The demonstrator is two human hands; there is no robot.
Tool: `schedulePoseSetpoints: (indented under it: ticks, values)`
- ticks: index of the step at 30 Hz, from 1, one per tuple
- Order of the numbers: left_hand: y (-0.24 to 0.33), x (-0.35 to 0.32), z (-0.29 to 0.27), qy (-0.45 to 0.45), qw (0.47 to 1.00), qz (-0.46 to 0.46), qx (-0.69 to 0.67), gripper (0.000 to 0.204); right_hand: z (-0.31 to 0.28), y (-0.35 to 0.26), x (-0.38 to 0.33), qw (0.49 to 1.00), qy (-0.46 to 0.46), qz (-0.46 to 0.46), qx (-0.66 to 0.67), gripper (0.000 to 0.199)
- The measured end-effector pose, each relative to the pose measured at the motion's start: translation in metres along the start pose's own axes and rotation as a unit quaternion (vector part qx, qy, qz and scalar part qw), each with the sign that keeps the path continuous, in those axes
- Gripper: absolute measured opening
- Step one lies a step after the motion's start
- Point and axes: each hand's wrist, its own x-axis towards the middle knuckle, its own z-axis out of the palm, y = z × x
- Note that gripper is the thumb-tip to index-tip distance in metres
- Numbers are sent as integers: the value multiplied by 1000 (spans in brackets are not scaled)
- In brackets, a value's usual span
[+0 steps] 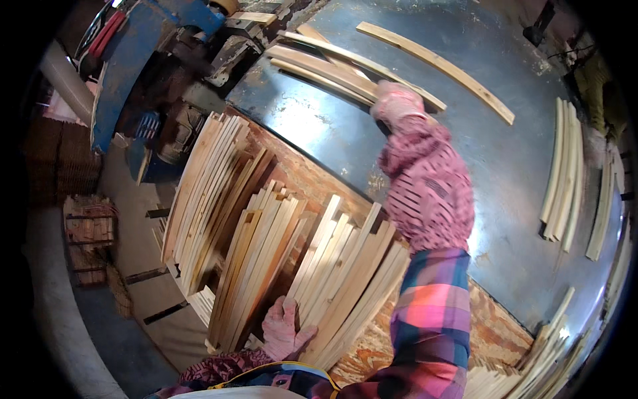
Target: The person repeatedly picks up thin wooden strips from a pile and places them into a neat stack on a workbench. They occasionally adjust the alignment of the stack and gather more strips from the surrounding area to continue building the pile.
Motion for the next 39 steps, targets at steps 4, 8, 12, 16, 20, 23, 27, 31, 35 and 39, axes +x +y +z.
schedulePoseSetpoints:
  ticks: [4,8,12,16,20,23,27,31,35,39]
  values:
    - [4,-1,-2,6,1000,17,16,77,-1,104,-91,965,-106,-29,240,41]
    - [1,-9,4,61,998,4,-20,79,-27,116,-281,958,-111,84,249,29]
    - [-7,-9,31,19,1000,-5,11,88,50,136,-448,736,-13,257,626,25]
    - [-11,-4,23,-65,993,-39,-85,87,155,98,-545,691,-48,266,670,31]
    - [-26,3,28,-101,988,-19,-115,86,207,9,-579,836,-183,275,437,40]
    - [-13,-3,11,-108,992,23,-59,87,218,-23,-564,800,-108,445,388,78]
    - [43,-68,3,-159,970,172,-64,103,251,21,-585,835,-100,311,443,70]
    - [89,-81,17,-389,904,64,-164,119,210,9,-591,984,-74,50,152,48]
    - [74,-68,-5,-359,903,70,-226,83,156,-5,-579,873,-108,314,357,62]
    - [14,-57,4,-187,817,115,-533,59,201,-9,-550,910,-262,246,208,81]
